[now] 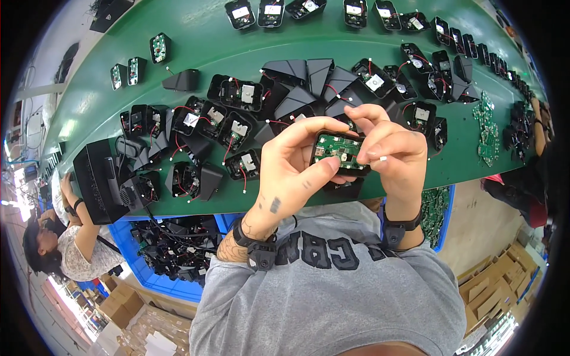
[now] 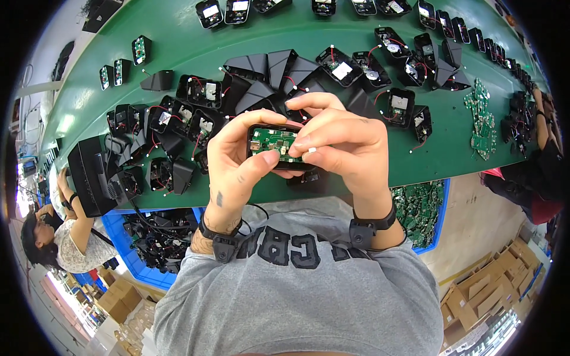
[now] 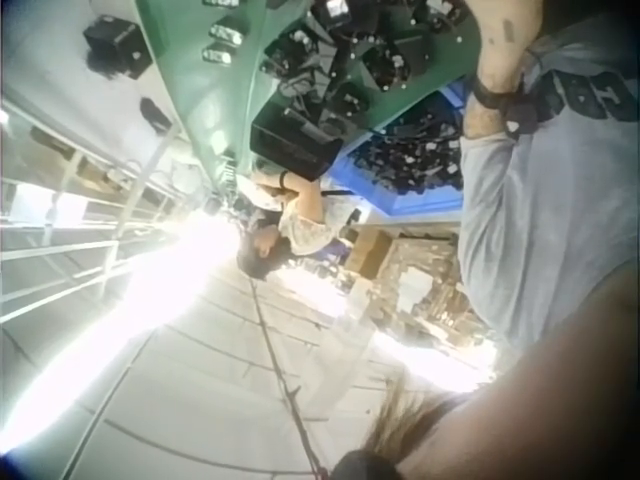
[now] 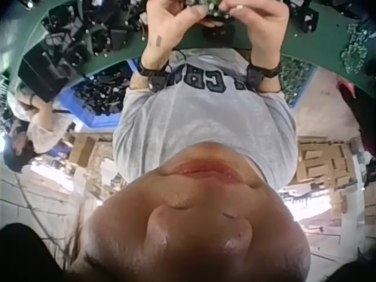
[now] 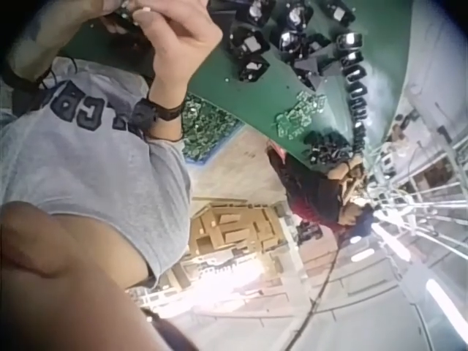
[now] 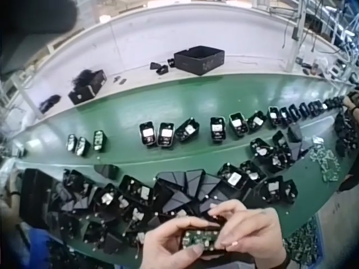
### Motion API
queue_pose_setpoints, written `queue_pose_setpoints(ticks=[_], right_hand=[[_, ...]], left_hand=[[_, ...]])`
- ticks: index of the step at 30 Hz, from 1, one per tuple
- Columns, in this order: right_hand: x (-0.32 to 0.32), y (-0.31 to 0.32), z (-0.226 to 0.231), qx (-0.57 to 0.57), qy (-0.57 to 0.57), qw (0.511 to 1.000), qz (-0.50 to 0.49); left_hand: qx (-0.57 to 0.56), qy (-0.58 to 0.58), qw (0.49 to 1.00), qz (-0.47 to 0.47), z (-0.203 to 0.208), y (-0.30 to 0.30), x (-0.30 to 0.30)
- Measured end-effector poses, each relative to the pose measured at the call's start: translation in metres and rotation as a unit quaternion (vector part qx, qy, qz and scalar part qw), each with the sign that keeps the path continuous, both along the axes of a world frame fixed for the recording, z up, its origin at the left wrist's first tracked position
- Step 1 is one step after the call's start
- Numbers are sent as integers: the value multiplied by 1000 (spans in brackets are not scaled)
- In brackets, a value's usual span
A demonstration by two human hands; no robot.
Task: Assembling electronic circuit boards into plastic housings on a production line.
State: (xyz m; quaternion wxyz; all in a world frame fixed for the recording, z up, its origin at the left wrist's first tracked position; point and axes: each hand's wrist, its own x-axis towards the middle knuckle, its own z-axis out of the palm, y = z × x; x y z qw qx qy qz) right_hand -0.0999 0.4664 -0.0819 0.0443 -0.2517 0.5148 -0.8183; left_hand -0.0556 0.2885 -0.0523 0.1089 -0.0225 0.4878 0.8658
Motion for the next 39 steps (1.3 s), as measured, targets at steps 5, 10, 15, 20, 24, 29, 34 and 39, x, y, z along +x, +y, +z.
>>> queue_pose_setpoints(ticks=[5, 10, 15, 20, 24, 29, 34, 39], right_hand=[[-3, 2, 8, 38, 13, 999, -10], [5, -2, 32, 272, 187, 924, -194], [10, -4, 40, 403, 340, 788, -318], [9, -3, 33, 357, 347, 810, -310], [7, -4, 26, 341, 306, 844, -277], [8, -4, 28, 400, 344, 800, -285], [7, -3, 30, 396, 318, 830, -231], [11, -6, 35, 417, 274, 843, -200]], left_hand=[[30, -48, 998, -26, 0, -2, 0], [45, -42, 998, -32, -9, 2, 1], [53, -24, 998, -38, -5, 2, 4], [32, 23, 999, -11, -5, 3, 1], [36, 5, 999, -2, 3, 2, 3], [5, 11, 1000, 14, 1, 0, 6], [-55, 49, 996, 55, 0, 0, 8], [-139, 108, 981, 77, -3, -3, 9]])
